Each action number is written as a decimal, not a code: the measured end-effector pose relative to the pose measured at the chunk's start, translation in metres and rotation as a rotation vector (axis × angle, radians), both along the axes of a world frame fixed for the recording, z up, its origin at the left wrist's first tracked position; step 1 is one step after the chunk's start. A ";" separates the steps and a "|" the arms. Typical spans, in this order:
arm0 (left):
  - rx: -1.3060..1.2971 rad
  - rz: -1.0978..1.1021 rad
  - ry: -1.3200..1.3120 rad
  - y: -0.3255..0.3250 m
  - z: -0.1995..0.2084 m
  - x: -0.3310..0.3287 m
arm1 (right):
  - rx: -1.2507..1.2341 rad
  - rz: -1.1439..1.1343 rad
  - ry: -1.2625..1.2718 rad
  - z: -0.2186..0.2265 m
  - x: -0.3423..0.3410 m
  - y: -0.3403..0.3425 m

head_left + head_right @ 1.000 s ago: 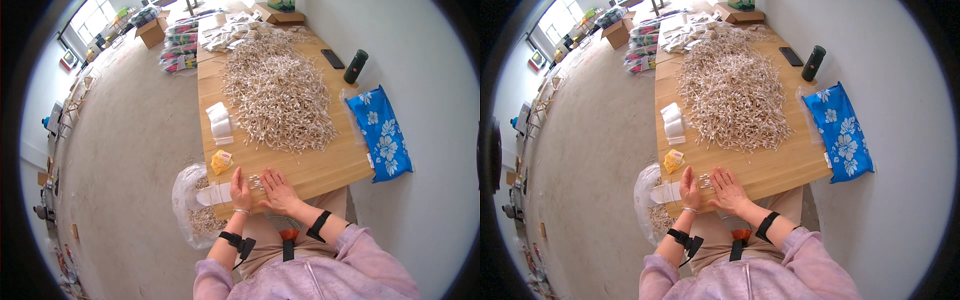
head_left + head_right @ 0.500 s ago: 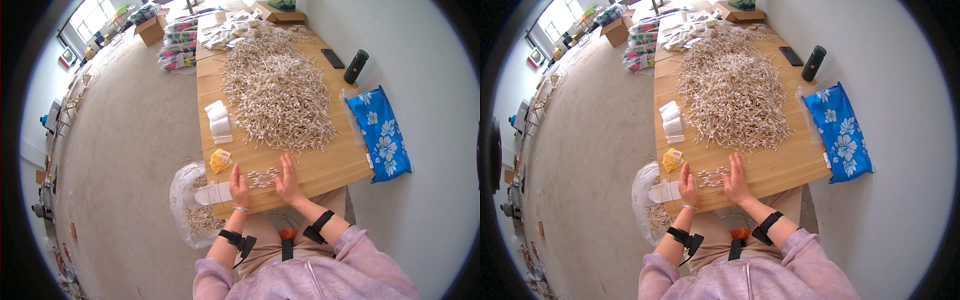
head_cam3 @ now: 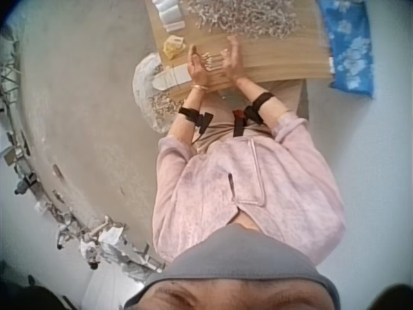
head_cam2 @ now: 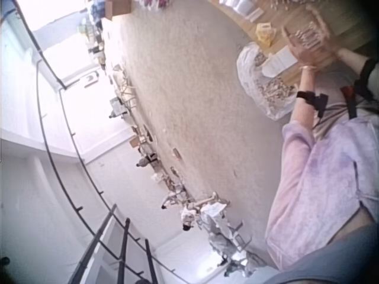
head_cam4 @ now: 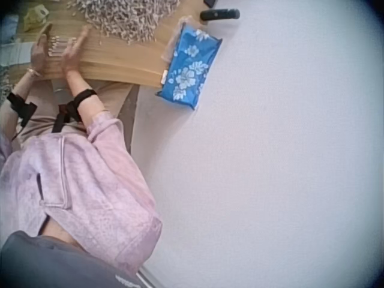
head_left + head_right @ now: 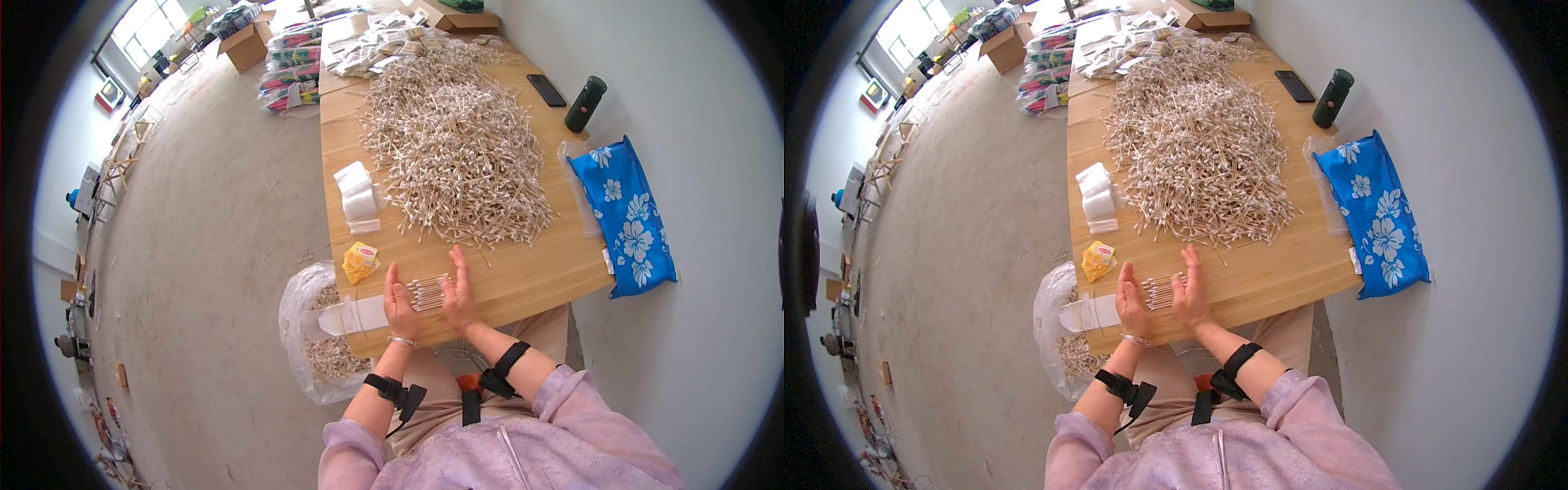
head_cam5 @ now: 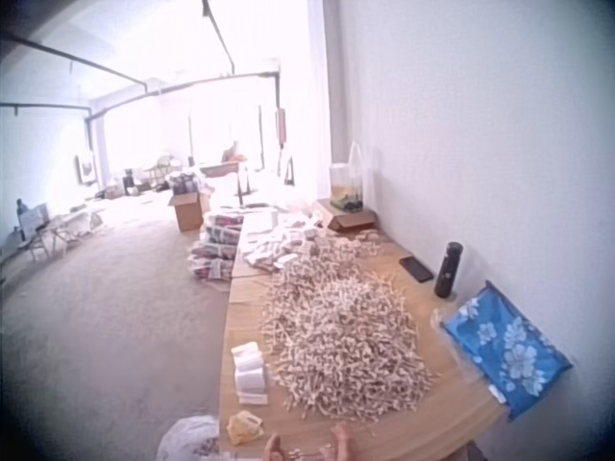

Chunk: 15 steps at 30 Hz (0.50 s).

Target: Sorting and placing white cotton swabs into small clear plastic bags.

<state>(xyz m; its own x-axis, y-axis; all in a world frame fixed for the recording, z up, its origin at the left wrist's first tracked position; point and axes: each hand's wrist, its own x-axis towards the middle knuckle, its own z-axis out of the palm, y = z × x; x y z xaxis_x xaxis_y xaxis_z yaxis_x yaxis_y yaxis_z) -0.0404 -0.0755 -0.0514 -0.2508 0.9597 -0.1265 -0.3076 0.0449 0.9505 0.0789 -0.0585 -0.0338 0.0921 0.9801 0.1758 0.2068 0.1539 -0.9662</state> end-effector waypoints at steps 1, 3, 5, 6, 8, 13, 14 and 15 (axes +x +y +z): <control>0.019 -0.005 -0.005 0.001 0.000 0.000 | -0.026 0.045 0.048 0.001 -0.004 0.000; 0.058 -0.013 -0.017 0.003 0.000 0.000 | -0.016 0.091 0.045 0.003 -0.011 -0.001; 0.097 -0.022 -0.027 0.004 0.000 -0.002 | -0.005 0.136 0.043 0.001 -0.014 -0.001; 0.117 -0.027 -0.032 0.005 -0.001 -0.003 | -0.015 0.123 0.078 0.001 -0.012 0.001; 0.113 0.006 -0.099 0.006 -0.008 -0.007 | -0.024 0.113 0.112 -0.002 -0.006 0.004; 0.106 0.070 -0.201 0.007 -0.016 -0.006 | -0.032 0.154 0.084 0.000 -0.005 0.006; 0.115 0.052 -0.153 0.007 -0.020 -0.008 | -0.029 0.156 0.086 0.000 -0.008 0.005; 0.124 0.034 -0.105 0.007 -0.024 -0.010 | -0.018 0.188 0.052 0.001 -0.013 0.005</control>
<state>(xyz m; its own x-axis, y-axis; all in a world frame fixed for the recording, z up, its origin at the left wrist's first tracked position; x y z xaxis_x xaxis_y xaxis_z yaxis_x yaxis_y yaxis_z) -0.0507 -0.0681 -0.0750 -0.2748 0.9609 -0.0349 -0.4044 -0.0826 0.9108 0.0661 -0.0538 -0.0329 -0.0841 0.9839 0.1578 0.1261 0.1676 -0.9778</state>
